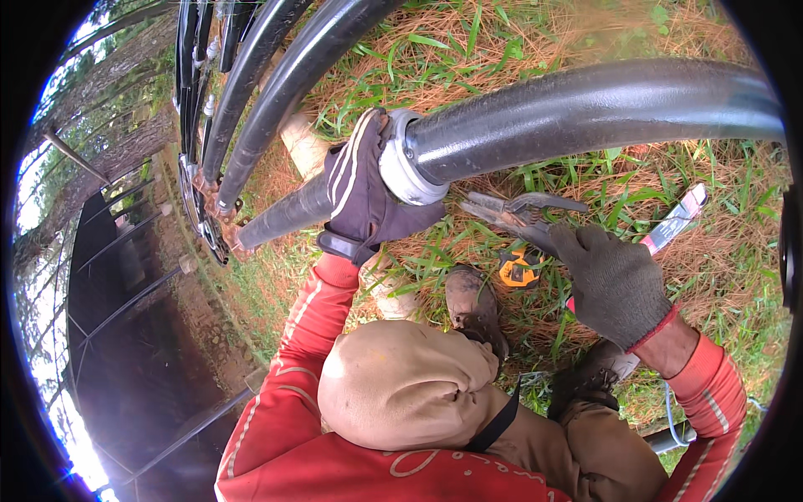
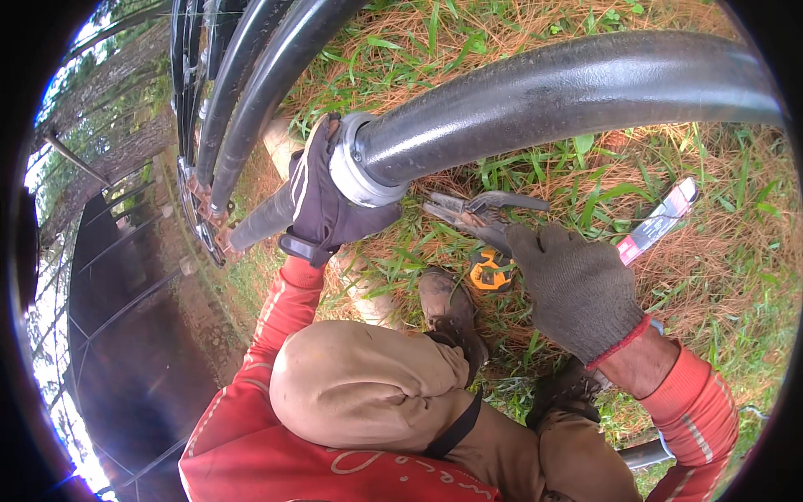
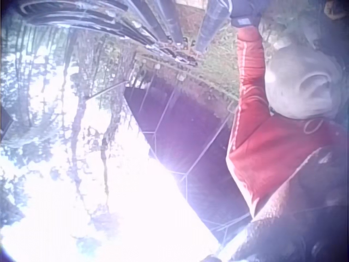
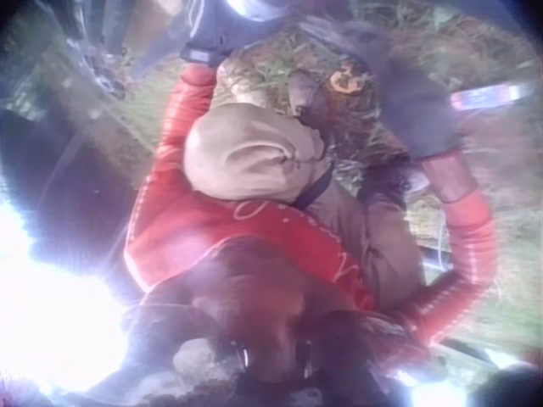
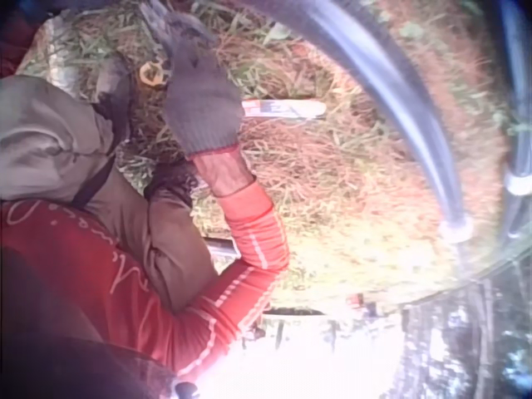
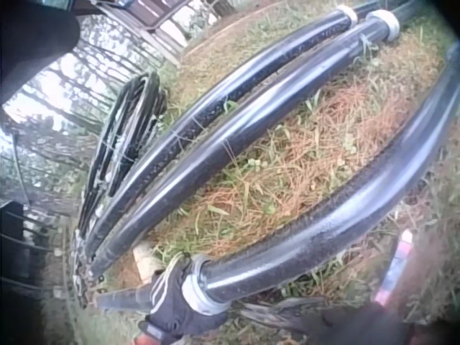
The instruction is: The person measures a curved pipe with a tape measure, loads a welding rod into an electrode holder, and welds a metal collar onto the pipe.
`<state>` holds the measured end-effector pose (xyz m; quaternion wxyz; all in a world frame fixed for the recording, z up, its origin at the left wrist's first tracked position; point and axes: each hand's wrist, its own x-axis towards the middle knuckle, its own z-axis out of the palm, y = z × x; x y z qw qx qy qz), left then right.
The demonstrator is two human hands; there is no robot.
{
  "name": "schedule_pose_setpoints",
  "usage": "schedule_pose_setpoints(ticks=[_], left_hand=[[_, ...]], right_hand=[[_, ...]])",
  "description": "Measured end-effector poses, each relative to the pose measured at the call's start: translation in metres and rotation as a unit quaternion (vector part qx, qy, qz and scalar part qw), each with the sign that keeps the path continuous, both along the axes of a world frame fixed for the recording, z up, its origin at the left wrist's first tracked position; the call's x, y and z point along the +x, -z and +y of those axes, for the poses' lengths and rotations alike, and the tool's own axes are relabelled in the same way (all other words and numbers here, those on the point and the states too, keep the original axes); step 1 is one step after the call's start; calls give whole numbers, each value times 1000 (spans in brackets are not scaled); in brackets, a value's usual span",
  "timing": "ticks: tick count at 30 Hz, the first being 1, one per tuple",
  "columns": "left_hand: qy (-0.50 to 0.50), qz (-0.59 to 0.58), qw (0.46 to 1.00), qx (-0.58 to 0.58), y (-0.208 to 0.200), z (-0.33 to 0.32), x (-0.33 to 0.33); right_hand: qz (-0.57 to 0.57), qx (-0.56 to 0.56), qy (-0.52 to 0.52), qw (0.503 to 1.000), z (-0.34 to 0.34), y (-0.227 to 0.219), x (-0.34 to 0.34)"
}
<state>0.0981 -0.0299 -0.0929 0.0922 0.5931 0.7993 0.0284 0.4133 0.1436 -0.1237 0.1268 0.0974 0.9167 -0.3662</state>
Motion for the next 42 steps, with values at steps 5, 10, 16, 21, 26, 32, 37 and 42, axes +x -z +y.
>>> schedule_pose_setpoints(ticks=[5,10,16,21,26,32,37,42], left_hand=[[2,1,1000,10,0,-1,-1],[2,9,1000,18,-3,-3,-4],[7,3,1000,24,2,-1,-6],[8,-3,1000,24,3,-1,-5],[-4,-11,1000,24,-2,-5,-6],[-30,-43,998,15,1,-17,-13],[-31,-70,994,81,-1,-33,-16],[-38,-126,980,152,-20,-58,-20]], right_hand=[[3,13,13,1000,-5,1,19],[-16,8,17,1000,-10,-3,18],[-27,14,9,999,-11,-8,21],[-30,11,9,999,-10,-7,26],[-3,21,17,1000,-5,-11,28],[-7,35,28,999,-8,-36,38],[-14,60,52,997,-17,-62,67],[-76,98,85,989,-23,-107,90]])
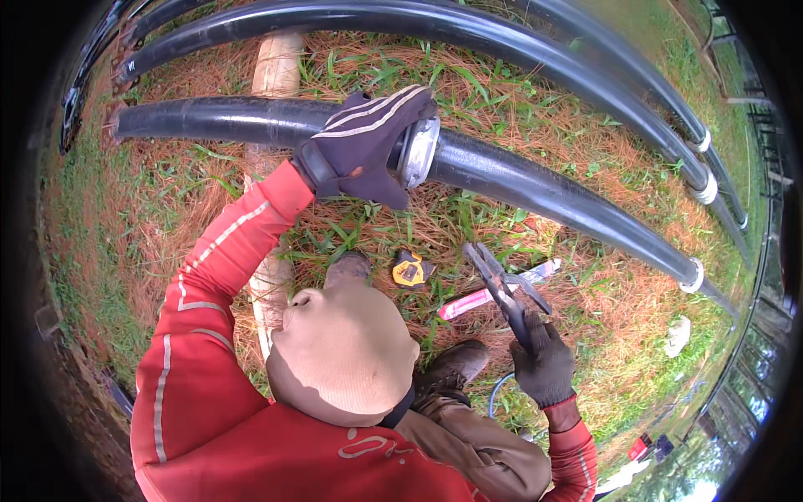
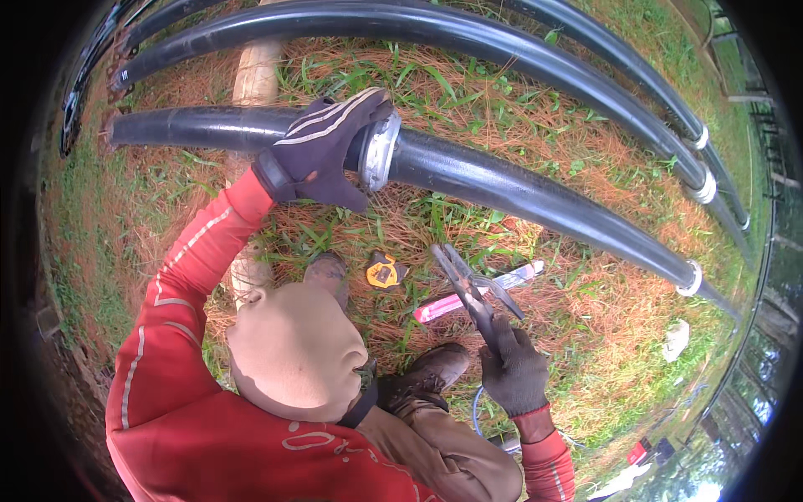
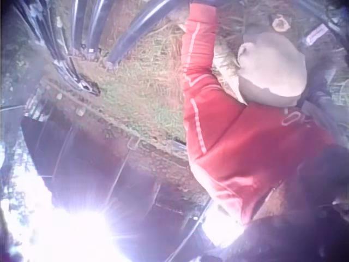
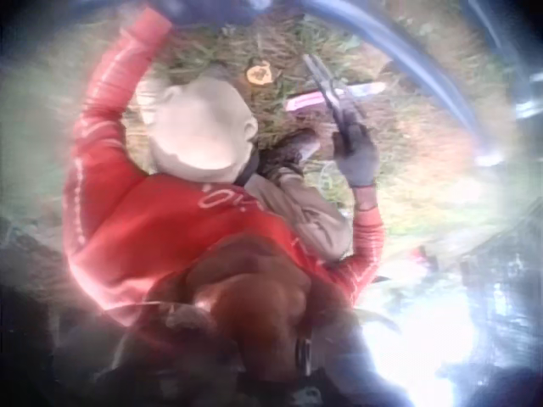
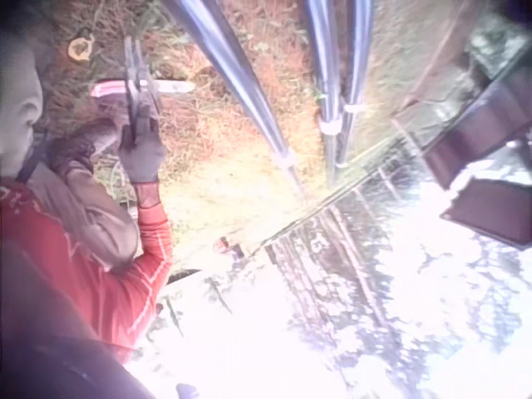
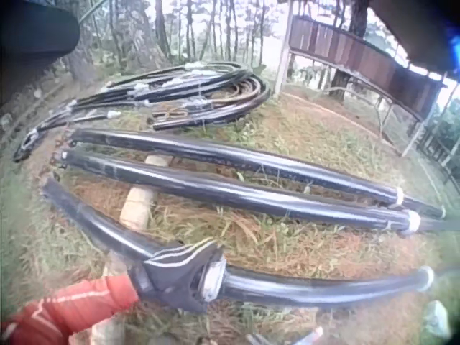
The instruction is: The person measures a curved pipe with a tape measure, loads a welding rod into an electrode holder, and welds a metal collar onto the pipe.
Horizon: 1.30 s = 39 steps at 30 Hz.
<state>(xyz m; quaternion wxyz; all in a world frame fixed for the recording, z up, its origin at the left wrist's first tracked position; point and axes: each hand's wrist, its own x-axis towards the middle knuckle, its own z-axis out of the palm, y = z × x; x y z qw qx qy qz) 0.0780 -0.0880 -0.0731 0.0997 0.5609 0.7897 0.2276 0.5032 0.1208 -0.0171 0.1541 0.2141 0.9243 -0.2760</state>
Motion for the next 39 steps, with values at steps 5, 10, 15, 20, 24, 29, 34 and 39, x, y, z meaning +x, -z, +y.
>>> schedule_pose_setpoints(ticks=[5,10,15,20,24,29,34,39], left_hand=[[13,-29,999,-8,2,-27,-31],[-15,-12,999,-48,1,-33,-39],[0,5,995,-98,-3,-30,-35],[2,15,993,-119,-2,-27,-33],[-6,25,993,-113,0,-30,-33],[4,34,995,-97,1,-26,-32],[-2,6,991,-133,-9,-23,-30],[0,16,992,-125,-4,-27,-34]], right_hand=[[-61,51,-11,997,-1,-24,16],[0,47,-14,999,-2,-15,27],[24,17,23,999,-12,-17,17],[1,-39,94,995,-19,-19,17],[-12,-70,147,987,-21,-23,11],[0,-68,148,987,-16,-11,19],[-26,-81,150,985,-19,-11,13],[-28,-75,136,987,-20,-2,17]])
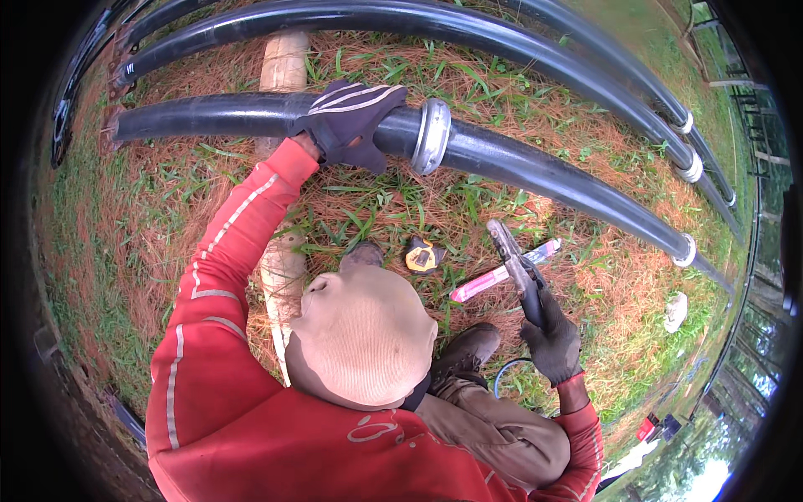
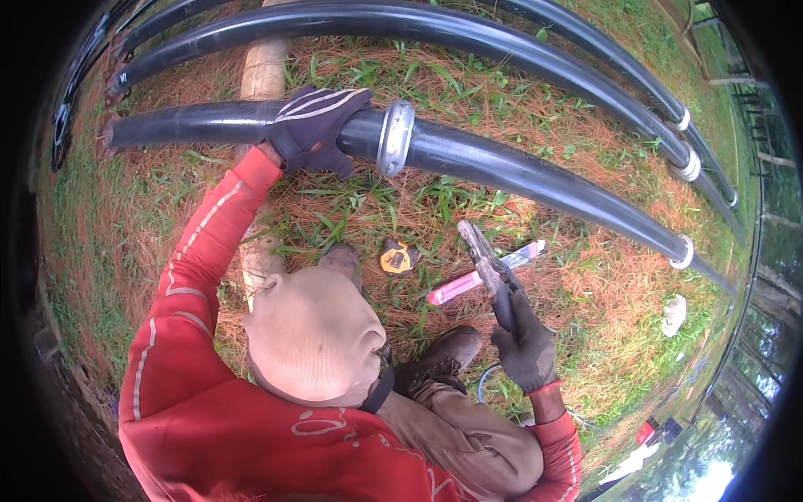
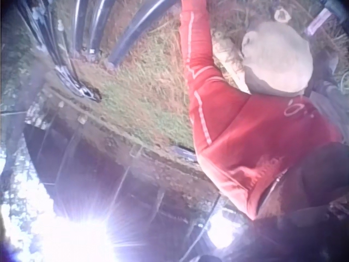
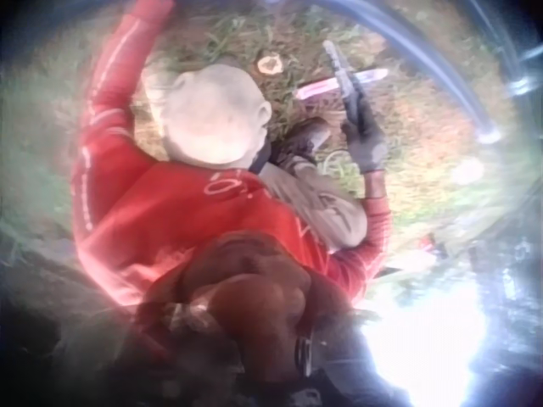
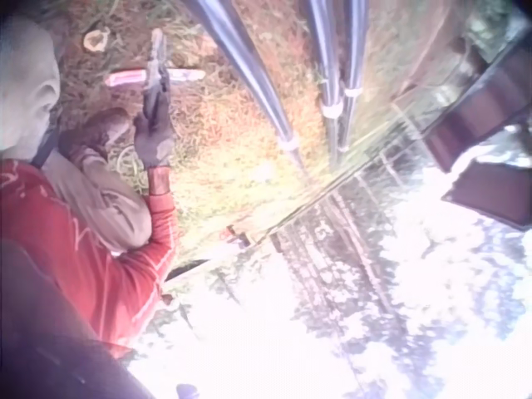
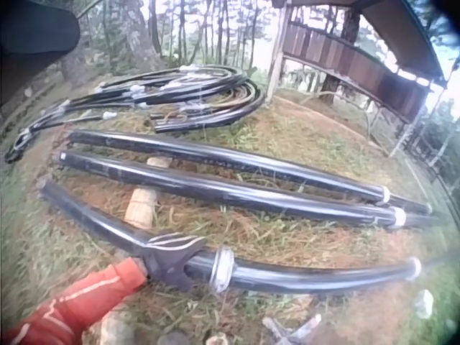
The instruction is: The person measures a curved pipe with a tape measure, loads a welding rod into an electrode holder, and welds a metal collar onto the pipe.
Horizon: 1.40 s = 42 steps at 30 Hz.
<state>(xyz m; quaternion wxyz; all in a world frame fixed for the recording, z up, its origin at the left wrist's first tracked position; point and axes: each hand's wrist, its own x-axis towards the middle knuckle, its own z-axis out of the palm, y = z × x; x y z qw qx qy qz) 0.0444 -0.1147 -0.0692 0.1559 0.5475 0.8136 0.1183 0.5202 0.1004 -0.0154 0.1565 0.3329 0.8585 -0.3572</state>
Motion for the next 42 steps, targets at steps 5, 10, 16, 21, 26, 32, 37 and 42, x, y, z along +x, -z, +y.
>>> schedule_pose_setpoints(ticks=[5,10,16,21,26,32,37,42], left_hand=[[20,27,999,18,5,-1,1],[17,23,999,27,8,-6,-1],[12,22,999,23,4,-4,-1],[13,38,999,29,9,-3,4],[20,3,1000,17,7,-2,0],[-2,-28,998,57,-2,4,3],[-65,-138,983,102,2,8,18],[-121,-150,970,146,-14,0,46]], right_hand=[[-19,-22,21,999,-1,-7,-5],[-16,-21,25,999,-1,-6,-6],[-10,-28,30,999,-2,-6,-7],[68,-48,9,996,7,-4,6],[97,-100,61,988,19,-32,-11],[177,-139,225,948,29,-42,3],[264,-82,309,910,45,-40,34],[339,-123,373,855,62,-47,47]])
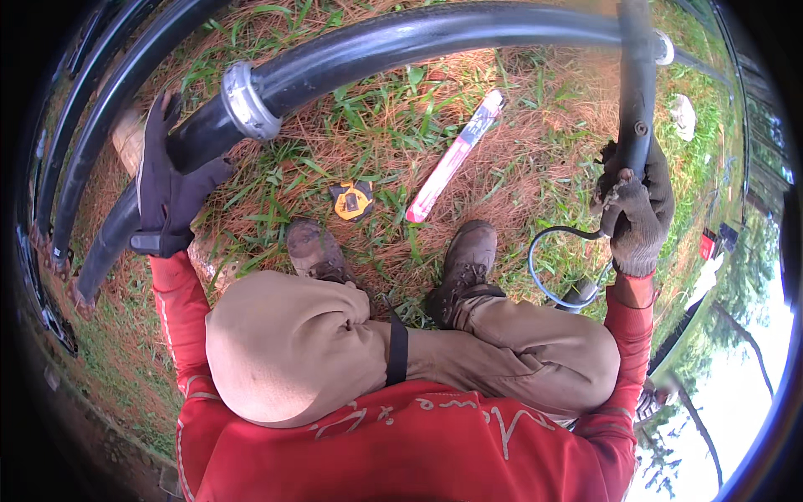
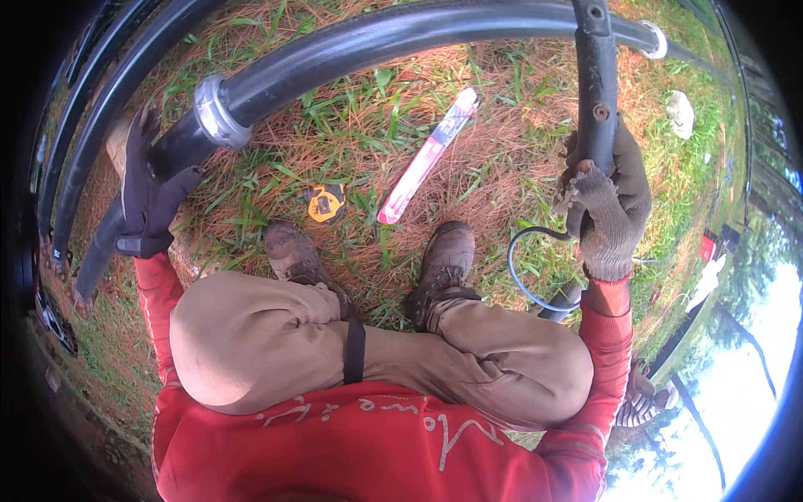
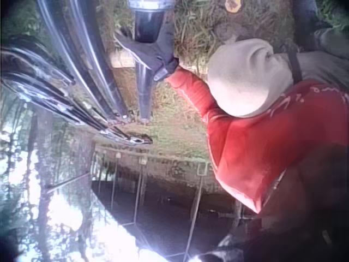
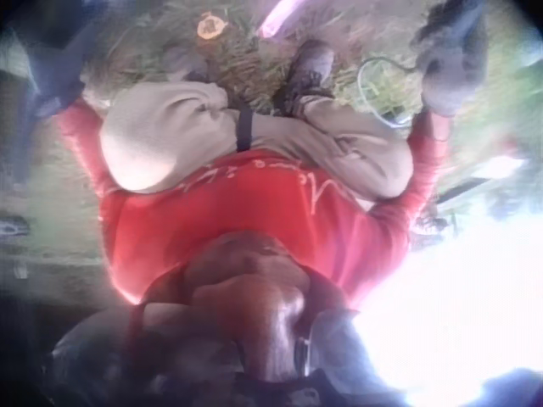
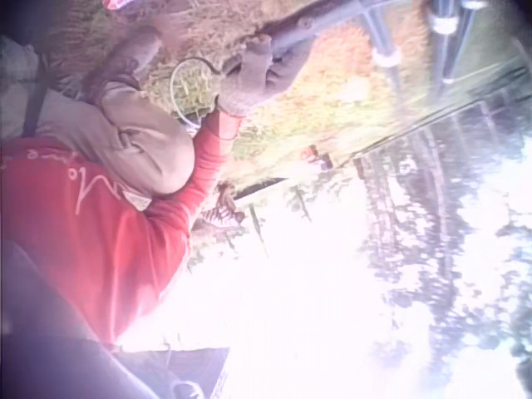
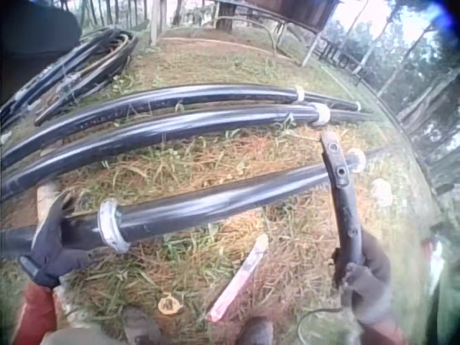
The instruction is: The person measures a curved pipe with a tape measure, loads a welding rod into an electrode holder, and welds a metal collar onto the pipe.
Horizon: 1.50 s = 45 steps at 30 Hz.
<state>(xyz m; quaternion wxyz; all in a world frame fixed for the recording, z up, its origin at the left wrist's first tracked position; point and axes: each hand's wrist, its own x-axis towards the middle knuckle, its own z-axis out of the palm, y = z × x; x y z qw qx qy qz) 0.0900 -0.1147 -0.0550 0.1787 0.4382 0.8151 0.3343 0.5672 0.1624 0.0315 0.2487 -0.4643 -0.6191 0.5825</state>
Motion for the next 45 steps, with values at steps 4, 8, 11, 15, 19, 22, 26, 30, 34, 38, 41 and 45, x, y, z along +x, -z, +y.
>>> schedule_pose_setpoints(ticks=[4,8,11,15,19,22,26,30,34,38,41,45], left_hand=[[0,52,999,11,8,-4,11],[-89,-56,977,187,22,-9,39],[-127,9,980,151,29,-31,61],[39,-152,988,-13,-3,2,101],[346,-284,894,17,36,92,133],[399,-201,891,83,99,156,183],[392,65,918,-23,169,208,214],[381,57,923,-18,188,207,219],[358,6,933,35,189,188,211],[341,-189,920,-46,184,159,195],[364,-371,845,126,164,135,193],[199,-547,813,19,82,112,183]], right_hand=[[53,12,99,994,20,10,36],[87,0,206,975,23,36,81],[53,-37,284,957,15,69,104],[103,-150,333,925,-4,88,116],[118,-190,329,918,-9,103,130],[116,-179,334,918,-16,96,121],[130,-177,320,921,-24,102,121],[99,-138,291,942,-33,91,113],[87,-135,284,945,-32,91,106],[81,-126,269,952,-31,95,105],[64,-109,259,957,-33,93,109],[39,-92,248,964,-34,90,106]])
